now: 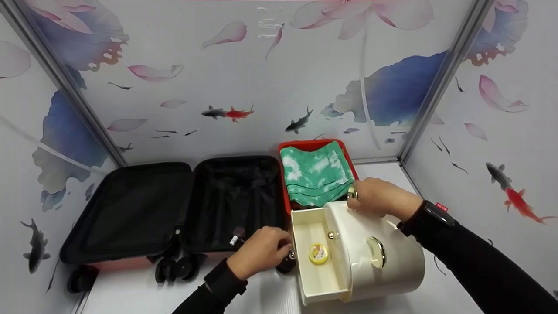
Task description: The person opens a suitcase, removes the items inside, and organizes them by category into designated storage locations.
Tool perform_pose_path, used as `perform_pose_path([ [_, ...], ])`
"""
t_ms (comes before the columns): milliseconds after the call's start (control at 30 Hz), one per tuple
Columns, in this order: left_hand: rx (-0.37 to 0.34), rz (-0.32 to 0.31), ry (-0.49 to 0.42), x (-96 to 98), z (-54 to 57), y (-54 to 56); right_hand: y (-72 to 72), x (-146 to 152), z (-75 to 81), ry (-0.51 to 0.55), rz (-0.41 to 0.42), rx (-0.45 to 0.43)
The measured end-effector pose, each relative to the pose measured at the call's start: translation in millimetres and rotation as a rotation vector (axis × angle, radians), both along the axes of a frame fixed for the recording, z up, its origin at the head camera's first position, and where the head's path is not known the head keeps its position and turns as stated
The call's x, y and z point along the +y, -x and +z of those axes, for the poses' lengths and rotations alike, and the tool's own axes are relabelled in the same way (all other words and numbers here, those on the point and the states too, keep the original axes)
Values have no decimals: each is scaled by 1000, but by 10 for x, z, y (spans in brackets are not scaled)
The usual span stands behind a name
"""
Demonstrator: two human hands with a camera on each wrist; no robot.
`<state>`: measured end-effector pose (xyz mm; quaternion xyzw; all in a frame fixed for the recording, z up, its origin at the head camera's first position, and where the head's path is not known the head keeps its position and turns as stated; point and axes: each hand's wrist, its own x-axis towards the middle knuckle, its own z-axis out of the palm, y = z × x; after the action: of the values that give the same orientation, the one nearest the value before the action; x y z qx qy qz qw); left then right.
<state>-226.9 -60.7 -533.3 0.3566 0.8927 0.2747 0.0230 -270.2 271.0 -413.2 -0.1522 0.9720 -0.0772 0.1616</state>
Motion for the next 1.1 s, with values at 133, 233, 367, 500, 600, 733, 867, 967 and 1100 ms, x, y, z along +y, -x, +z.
perform_pose_path([
  [133, -72, -67, -16, -13, -134, -41, -6, 10, 5, 13, -11, -18],
  [233, -105, -88, -31, -10, -198, -47, -3, 15, -6, 13, -8, -15],
  [367, -105, -74, -43, 23, -242, -49, -5, 10, 2, 21, -8, -18],
  [500, -75, -61, -40, 88, -252, -50, 0, 0, 5, 27, -22, -33],
  [600, -43, -61, -38, 165, -261, -57, 3, -4, 1, 22, -29, -36],
  [733, -20, -75, -54, 306, -288, -70, -1, -2, -2, 19, -18, -28],
  [867, -3, -90, -73, 466, -315, -75, -2, 0, -12, 12, 0, -9],
  [967, 6, -95, -76, 590, -327, -67, -3, 4, -11, 12, 4, -6],
  [1100, 21, -89, -51, 740, -343, -46, -2, 9, -17, 11, 5, -3],
])
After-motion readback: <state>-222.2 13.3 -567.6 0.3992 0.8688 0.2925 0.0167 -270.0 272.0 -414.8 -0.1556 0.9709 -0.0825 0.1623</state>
